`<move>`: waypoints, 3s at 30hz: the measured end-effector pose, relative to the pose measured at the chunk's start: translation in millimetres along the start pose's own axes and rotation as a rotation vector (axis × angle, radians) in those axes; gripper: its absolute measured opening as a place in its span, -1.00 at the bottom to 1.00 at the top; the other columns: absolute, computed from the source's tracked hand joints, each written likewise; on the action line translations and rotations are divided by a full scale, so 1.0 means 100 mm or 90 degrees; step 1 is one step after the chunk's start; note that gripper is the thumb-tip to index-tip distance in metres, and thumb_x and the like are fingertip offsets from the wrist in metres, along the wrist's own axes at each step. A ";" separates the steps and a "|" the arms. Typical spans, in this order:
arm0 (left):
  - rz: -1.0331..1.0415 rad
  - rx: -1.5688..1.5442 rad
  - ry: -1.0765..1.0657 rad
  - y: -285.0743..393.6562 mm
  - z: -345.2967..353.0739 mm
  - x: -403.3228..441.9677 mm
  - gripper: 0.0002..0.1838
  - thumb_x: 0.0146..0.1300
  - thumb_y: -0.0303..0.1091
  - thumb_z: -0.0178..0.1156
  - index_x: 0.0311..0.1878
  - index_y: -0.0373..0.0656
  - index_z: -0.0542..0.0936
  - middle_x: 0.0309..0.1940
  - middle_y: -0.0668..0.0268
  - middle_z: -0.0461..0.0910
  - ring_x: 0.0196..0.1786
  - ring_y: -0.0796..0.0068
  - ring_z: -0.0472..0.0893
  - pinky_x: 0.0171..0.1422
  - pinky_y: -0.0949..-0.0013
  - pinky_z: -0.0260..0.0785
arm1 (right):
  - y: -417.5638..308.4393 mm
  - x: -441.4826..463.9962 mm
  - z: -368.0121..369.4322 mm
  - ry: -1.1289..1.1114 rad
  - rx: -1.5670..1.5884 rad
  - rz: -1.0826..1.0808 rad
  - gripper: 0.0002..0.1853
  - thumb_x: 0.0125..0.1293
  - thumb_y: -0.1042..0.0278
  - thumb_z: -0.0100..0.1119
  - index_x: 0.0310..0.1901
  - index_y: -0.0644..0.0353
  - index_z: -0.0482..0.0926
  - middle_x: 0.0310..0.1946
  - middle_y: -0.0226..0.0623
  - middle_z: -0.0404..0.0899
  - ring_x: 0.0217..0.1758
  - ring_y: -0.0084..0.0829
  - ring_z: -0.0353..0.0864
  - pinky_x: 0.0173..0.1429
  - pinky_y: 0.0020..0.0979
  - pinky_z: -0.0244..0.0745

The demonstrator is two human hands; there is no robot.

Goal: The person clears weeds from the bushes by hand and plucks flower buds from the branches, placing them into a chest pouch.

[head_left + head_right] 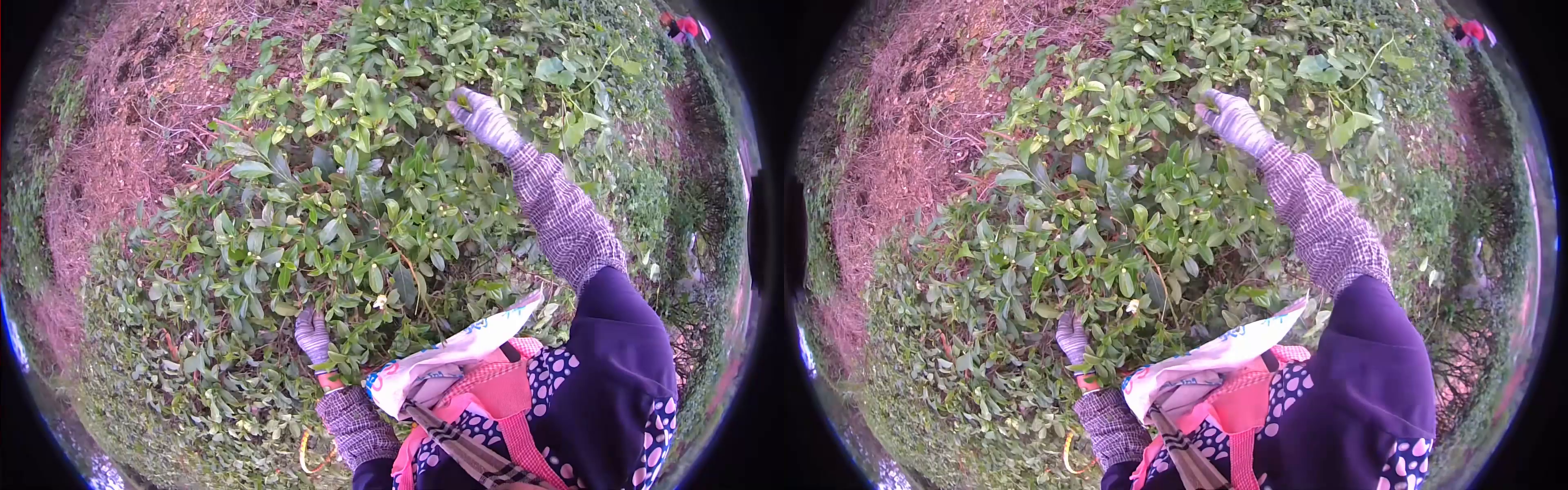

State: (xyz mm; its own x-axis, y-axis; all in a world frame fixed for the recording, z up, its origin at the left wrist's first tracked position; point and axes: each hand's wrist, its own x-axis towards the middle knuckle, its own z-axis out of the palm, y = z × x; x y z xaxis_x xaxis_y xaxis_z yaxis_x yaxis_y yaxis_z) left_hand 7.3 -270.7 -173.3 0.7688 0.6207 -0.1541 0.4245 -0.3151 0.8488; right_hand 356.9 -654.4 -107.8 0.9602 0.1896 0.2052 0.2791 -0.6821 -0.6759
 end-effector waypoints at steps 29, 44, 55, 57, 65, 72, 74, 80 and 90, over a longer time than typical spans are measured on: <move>0.186 0.141 -0.047 -0.10 0.10 -0.10 -0.70 0.11 -0.31 0.13 -0.12 -0.28 0.52 -0.27 0.04 0.54 -0.20 0.12 0.52 -0.05 0.23 0.33 | -1.28 -1.43 -0.01 -0.223 0.100 0.118 -0.37 0.13 -0.11 0.08 0.01 0.33 0.38 -0.27 -0.03 0.55 -0.26 -0.23 0.57 -0.16 -0.29 0.44; 0.224 0.242 -0.152 0.30 -0.02 -0.27 -0.51 0.06 -0.39 0.14 0.12 -0.07 0.38 -0.27 0.13 0.54 -0.22 0.17 0.52 -0.11 0.19 0.35 | -2.02 -1.46 0.26 -0.135 0.320 -0.006 -0.54 0.15 0.07 0.11 -0.21 0.42 0.48 -0.55 -0.05 0.52 -0.50 -0.39 0.54 -0.35 -0.34 0.43; 0.362 0.193 -0.109 0.95 -0.46 -0.85 -0.66 0.06 -0.40 0.13 -0.04 -0.20 0.49 -0.12 0.11 0.50 -0.05 0.12 0.46 0.08 0.20 0.26 | -1.94 -0.56 0.78 -0.140 0.000 0.029 -0.55 0.14 0.25 0.07 0.05 0.26 0.34 -0.15 0.02 0.49 -0.08 -0.13 0.49 -0.02 -0.30 0.39; 0.378 0.216 -0.083 0.94 -0.57 -0.99 -0.72 0.07 -0.42 0.11 -0.10 -0.21 0.52 -0.15 0.13 0.51 -0.06 0.15 0.46 0.06 0.22 0.27 | -1.90 -0.31 1.00 -0.167 -0.117 -0.016 -0.51 0.14 0.21 0.06 0.09 0.25 0.30 -0.12 0.01 0.48 -0.06 -0.11 0.48 0.00 -0.26 0.38; 0.357 0.252 -0.041 0.75 -1.02 -1.49 -0.80 0.07 -0.50 0.11 -0.19 -0.20 0.54 -0.25 0.18 0.50 -0.15 0.21 0.47 0.01 0.27 0.30 | -1.63 -0.30 1.13 -0.344 -0.329 -0.026 -0.75 0.10 0.40 0.03 -0.19 0.25 0.55 -0.26 -0.09 0.57 -0.16 -0.21 0.58 -0.13 -0.27 0.48; 0.188 0.190 -0.054 0.60 -1.23 -1.73 -0.81 0.14 -0.46 0.05 -0.18 -0.25 0.54 -0.29 0.15 0.52 -0.20 0.25 0.50 -0.02 0.30 0.31 | -1.71 -0.92 0.68 -0.309 0.013 0.082 -0.61 0.14 0.13 0.10 -0.17 0.33 0.49 -0.47 -0.12 0.56 -0.41 -0.22 0.56 -0.34 -0.25 0.46; 0.207 0.183 -0.051 0.55 -1.25 -1.77 -0.81 0.15 -0.45 0.05 -0.17 -0.25 0.54 -0.29 0.16 0.52 -0.19 0.25 0.50 -0.02 0.29 0.31 | -1.69 -0.94 0.63 -0.373 0.190 0.220 -0.44 0.10 -0.05 0.15 -0.12 0.38 0.45 -0.54 -0.20 0.52 -0.53 -0.41 0.49 -0.53 -0.38 0.43; 0.191 0.182 -0.031 0.55 -1.30 -1.91 -0.81 0.15 -0.43 0.06 -0.18 -0.23 0.55 -0.28 0.18 0.53 -0.18 0.27 0.50 -0.02 0.31 0.31 | -1.68 -1.04 0.47 -0.266 0.228 0.234 -0.37 0.06 -0.14 0.16 -0.17 0.41 0.48 -0.53 -0.19 0.52 -0.56 -0.47 0.45 -0.39 -0.39 0.41; 0.046 -0.056 -0.035 0.56 -1.35 -2.00 -0.80 0.18 -0.45 0.05 -0.16 -0.30 0.53 -0.25 0.28 0.54 -0.21 0.52 0.48 -0.05 0.47 0.31 | -2.51 -1.81 0.41 -0.439 0.544 0.155 -0.59 0.21 0.00 0.03 -0.08 0.15 0.52 -0.66 -0.50 0.42 -0.82 -0.77 0.19 -0.71 -0.69 0.12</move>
State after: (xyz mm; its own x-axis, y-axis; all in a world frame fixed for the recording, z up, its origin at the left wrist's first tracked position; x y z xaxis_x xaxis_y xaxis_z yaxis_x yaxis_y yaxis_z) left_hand -186.9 -315.2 -26.3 0.8215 0.5581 -0.1164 0.3258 -0.2920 0.8992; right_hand 113.9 -488.0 -4.4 0.7178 0.6481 -0.2544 -0.2537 -0.0967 -0.9624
